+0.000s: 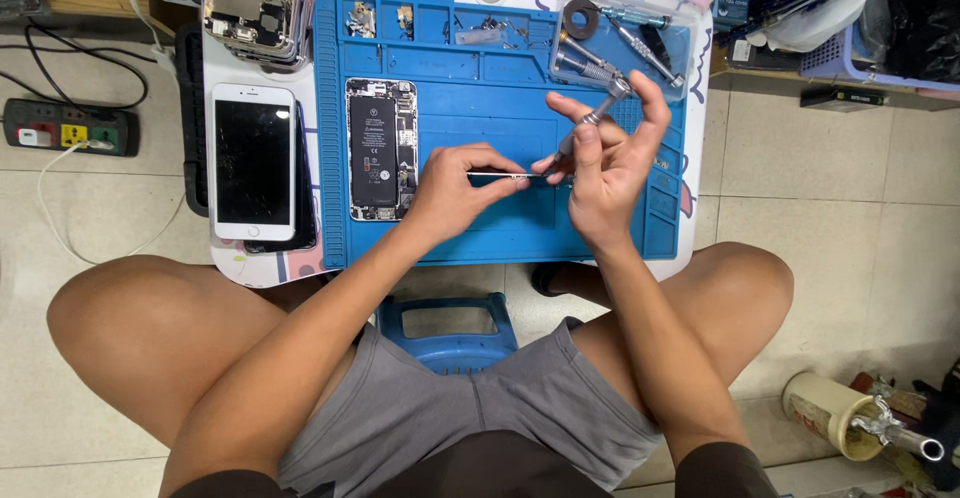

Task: The person removes the battery from a disassembled smartphone, then uses tweezers and a screwdriver to remove screws and components from the phone's back cover. They place the removed parts on a blue work mat.

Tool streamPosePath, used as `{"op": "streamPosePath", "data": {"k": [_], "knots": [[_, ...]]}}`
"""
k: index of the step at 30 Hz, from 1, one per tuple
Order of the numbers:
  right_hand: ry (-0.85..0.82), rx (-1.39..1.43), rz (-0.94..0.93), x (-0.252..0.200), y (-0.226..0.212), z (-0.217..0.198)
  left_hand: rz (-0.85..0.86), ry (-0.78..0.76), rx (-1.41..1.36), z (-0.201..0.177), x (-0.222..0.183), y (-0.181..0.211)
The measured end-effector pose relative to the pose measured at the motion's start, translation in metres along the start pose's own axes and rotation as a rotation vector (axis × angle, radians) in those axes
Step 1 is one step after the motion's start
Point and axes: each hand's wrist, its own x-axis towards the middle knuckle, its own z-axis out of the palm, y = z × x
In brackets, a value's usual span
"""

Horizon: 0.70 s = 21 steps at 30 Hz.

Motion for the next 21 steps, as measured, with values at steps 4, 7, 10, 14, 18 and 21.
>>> {"op": "streamPosePath", "data": {"k": [4,7,10,14,18,21], "knots": [[0.036,-0.062,-0.098,-0.006,0.006,0.006,0.006,-0.009,-0.007,0.001,-0.002,0.001],[0.021,-0.089,-0.117,-0.005,0.007,0.009,0.008,-0.016,-0.019,0.001,0.000,0.001],[0.006,-0.109,-0.118,-0.006,0.006,0.013,0.000,-0.026,-0.021,0.001,-0.001,-0.003],[-0.008,-0.124,-0.143,-0.004,0.011,0.010,0.016,-0.021,-0.022,-0.001,-0.001,0.003],[0.004,-0.249,-0.265,-0.003,0.011,0.019,0.042,-0.021,0.003,-0.003,0.002,0.000],[0.016,-0.263,-0.302,-0.005,0.018,0.017,0.006,-0.025,-0.026,-0.002,-0.001,0.001]]}}
